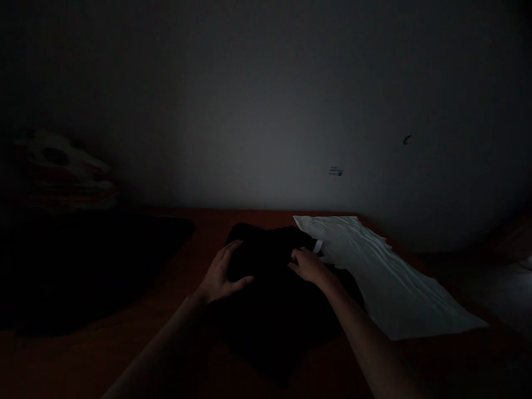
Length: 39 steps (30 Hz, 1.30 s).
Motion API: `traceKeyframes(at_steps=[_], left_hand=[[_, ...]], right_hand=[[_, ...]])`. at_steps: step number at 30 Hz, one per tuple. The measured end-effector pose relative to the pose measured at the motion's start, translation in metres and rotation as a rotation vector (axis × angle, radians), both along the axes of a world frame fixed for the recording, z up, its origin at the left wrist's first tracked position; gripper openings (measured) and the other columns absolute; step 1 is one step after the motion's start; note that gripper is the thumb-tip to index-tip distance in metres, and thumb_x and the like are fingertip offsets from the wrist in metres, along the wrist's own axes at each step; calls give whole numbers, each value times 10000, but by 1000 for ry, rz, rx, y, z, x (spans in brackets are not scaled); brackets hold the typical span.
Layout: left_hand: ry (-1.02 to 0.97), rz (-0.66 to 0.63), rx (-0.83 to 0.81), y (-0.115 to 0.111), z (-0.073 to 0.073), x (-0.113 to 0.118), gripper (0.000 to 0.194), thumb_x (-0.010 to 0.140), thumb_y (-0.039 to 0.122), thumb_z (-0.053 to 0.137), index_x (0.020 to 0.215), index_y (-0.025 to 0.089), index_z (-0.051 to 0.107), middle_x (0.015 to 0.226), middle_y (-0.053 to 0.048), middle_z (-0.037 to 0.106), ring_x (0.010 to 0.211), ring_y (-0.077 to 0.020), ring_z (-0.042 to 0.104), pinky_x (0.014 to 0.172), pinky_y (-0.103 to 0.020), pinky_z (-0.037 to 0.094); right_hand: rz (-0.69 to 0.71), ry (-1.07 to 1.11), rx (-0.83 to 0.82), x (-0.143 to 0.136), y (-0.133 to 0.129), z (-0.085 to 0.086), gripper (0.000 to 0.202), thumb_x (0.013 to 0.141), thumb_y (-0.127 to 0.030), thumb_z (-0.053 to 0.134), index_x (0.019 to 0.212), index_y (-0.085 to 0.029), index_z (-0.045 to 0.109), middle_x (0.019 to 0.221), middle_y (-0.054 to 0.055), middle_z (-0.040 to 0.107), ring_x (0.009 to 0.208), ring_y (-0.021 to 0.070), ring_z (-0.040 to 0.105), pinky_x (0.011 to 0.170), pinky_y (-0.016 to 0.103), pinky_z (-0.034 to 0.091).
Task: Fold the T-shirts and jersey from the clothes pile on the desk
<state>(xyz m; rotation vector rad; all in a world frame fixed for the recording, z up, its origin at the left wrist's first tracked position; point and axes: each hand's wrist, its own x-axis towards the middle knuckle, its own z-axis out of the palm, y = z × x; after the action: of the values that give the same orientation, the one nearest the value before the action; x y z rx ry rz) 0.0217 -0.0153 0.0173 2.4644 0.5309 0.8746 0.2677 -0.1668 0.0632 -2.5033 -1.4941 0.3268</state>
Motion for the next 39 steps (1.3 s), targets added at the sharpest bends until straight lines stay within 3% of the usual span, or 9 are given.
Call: traceKeyframes(at_steps=[4, 9, 12, 16, 21, 25, 31, 35, 39], left_hand=[[94, -66, 16, 0, -4, -1, 1285, 609, 710, 809, 1611, 222, 169, 1626, -207, 317, 1473, -421, 344, 1180, -598, 339], [21, -51, -92, 5, -10, 0, 1450, 560, 615, 876, 1624, 186, -9, 1617, -223, 325, 1474, -392, 359, 1188, -565, 342], [17, 12, -165, 10, -14, 0, 1151, 664, 375, 822, 1601, 186, 180, 1477, -188, 536, 1355, -353, 530, 1117, -514, 446], [45, 34, -228, 16, -18, 0, 662, 663, 95, 595, 1312, 226, 589, 1267, -103, 699, 1182, -298, 659, 1034, -446, 508], [-554, 253, -394, 24, -7, -3, 540, 715, 175, 533, 1254, 201, 561, 1184, -71, 691, 1103, -234, 658, 956, -358, 534], [-824, 501, -354, 36, 5, -16, 518, 794, 327, 579, 1298, 225, 514, 1167, -57, 665, 1084, -233, 640, 944, -348, 529], [-241, 203, -138, 39, -8, -24, 743, 747, 660, 608, 1352, 237, 529, 1491, -168, 482, 1427, -398, 404, 1175, -580, 312], [278, -86, 3, 28, -14, -16, 1197, 477, 703, 826, 1491, 224, 405, 1591, -232, 365, 1509, -486, 207, 1182, -706, 172], [336, -65, 14, 18, -8, -8, 1294, 482, 584, 884, 1545, 145, 291, 1559, -264, 404, 1484, -469, 294, 1204, -679, 185]], right_hand=[[13, 22, 124, -29, 31, 2, 157, 891, -137, 583, 1009, -170, 681, 1053, 144, 724, 1003, 267, 687, 877, 360, 472], [195, 672, 598, -66, 54, 23, 345, 917, -525, 587, 1046, -214, 660, 1011, 40, 732, 938, 211, 675, 830, 303, 499], [196, 894, 710, -63, 56, 26, 479, 793, -661, 680, 973, -217, 687, 931, 25, 733, 890, 211, 666, 804, 300, 503], [-65, 801, 876, -27, 56, -6, 563, 692, -745, 704, 884, -215, 703, 911, 73, 746, 915, 249, 681, 839, 348, 514], [-340, 851, 981, 18, 43, -50, 627, 712, -784, 621, 944, -207, 705, 970, 101, 759, 929, 277, 706, 808, 389, 546], [-121, 603, 767, 10, 31, -54, 549, 779, -631, 680, 1154, -231, 689, 1218, 94, 718, 1165, 286, 646, 1029, 439, 476], [175, 404, 458, -41, 42, -59, 670, 645, -127, 725, 1305, -177, 622, 1350, 155, 646, 1277, 311, 590, 1096, 465, 434], [225, 648, 593, -58, 39, -51, 456, 790, -229, 598, 1241, -201, 658, 1266, 116, 712, 1218, 280, 640, 1085, 455, 454], [239, 786, 673, -67, 30, -37, 458, 760, -317, 612, 1202, -215, 679, 1263, 99, 718, 1238, 294, 625, 1096, 460, 448]])
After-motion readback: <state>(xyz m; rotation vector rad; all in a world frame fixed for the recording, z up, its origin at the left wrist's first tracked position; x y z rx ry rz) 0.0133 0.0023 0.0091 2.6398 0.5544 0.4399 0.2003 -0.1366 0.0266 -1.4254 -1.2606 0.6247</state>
